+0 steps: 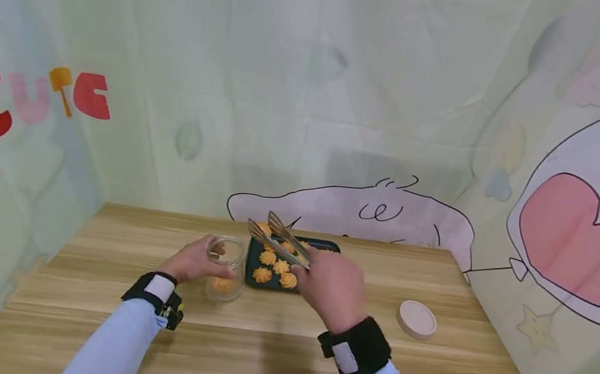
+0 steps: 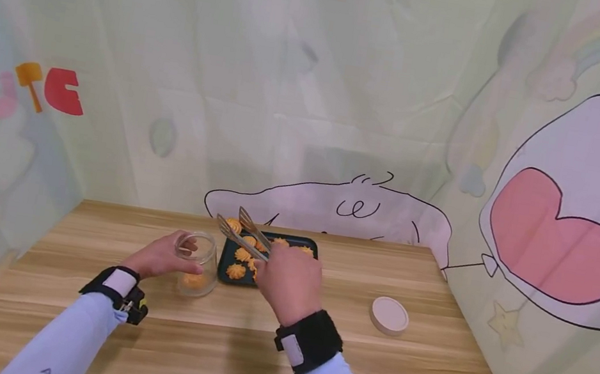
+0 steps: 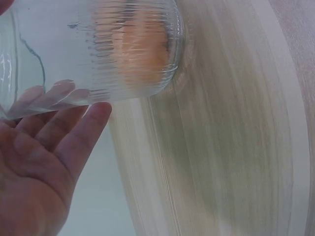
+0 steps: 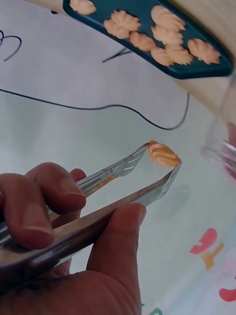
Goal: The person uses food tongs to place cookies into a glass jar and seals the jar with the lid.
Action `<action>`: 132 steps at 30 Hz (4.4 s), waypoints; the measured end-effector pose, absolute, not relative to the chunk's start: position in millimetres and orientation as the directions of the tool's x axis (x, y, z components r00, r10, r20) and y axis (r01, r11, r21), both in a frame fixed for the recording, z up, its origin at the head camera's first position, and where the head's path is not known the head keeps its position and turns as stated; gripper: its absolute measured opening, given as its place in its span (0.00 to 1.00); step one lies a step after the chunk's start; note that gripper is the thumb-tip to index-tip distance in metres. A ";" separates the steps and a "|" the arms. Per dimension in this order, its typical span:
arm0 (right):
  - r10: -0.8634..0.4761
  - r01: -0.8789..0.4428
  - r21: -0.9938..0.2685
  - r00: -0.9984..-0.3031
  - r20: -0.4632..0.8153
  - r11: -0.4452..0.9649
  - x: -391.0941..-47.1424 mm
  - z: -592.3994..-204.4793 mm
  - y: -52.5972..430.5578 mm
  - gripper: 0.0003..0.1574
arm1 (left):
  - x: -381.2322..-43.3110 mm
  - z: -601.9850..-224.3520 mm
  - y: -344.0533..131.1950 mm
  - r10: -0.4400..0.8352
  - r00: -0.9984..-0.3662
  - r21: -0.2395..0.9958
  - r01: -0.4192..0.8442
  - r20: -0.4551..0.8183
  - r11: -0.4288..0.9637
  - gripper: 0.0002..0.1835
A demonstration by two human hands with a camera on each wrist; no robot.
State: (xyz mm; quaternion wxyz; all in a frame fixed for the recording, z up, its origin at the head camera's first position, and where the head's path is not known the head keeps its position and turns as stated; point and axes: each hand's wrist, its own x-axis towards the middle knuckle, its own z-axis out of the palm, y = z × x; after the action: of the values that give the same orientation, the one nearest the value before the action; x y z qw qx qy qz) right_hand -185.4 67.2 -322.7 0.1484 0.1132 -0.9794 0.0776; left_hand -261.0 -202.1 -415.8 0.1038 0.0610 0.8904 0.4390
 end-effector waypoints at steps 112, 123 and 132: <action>-0.070 -0.081 -0.077 -0.988 0.140 0.994 -198.8 -400.5 97.9 0.24 | -261.6 -419.2 -204.6 0.201 -0.975 0.783 0.052 -0.094 0.620 0.45; -0.047 -0.056 -0.081 -0.993 0.113 0.995 -202.0 -397.7 105.4 0.24 | -261.0 -416.8 -203.1 0.205 -0.974 0.788 0.054 -0.093 0.613 0.46; -0.051 -0.063 -0.096 -0.991 0.122 0.993 -199.8 -396.9 111.1 0.25 | -260.6 -417.6 -203.0 0.200 -0.975 0.788 0.044 -0.101 0.614 0.46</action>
State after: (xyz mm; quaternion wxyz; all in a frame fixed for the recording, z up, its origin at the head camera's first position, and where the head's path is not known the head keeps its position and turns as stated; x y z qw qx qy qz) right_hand -199.8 111.1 -396.9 0.0598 0.0285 -0.9966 0.0497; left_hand -260.6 -203.0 -417.6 0.0897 0.0683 0.8938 0.4341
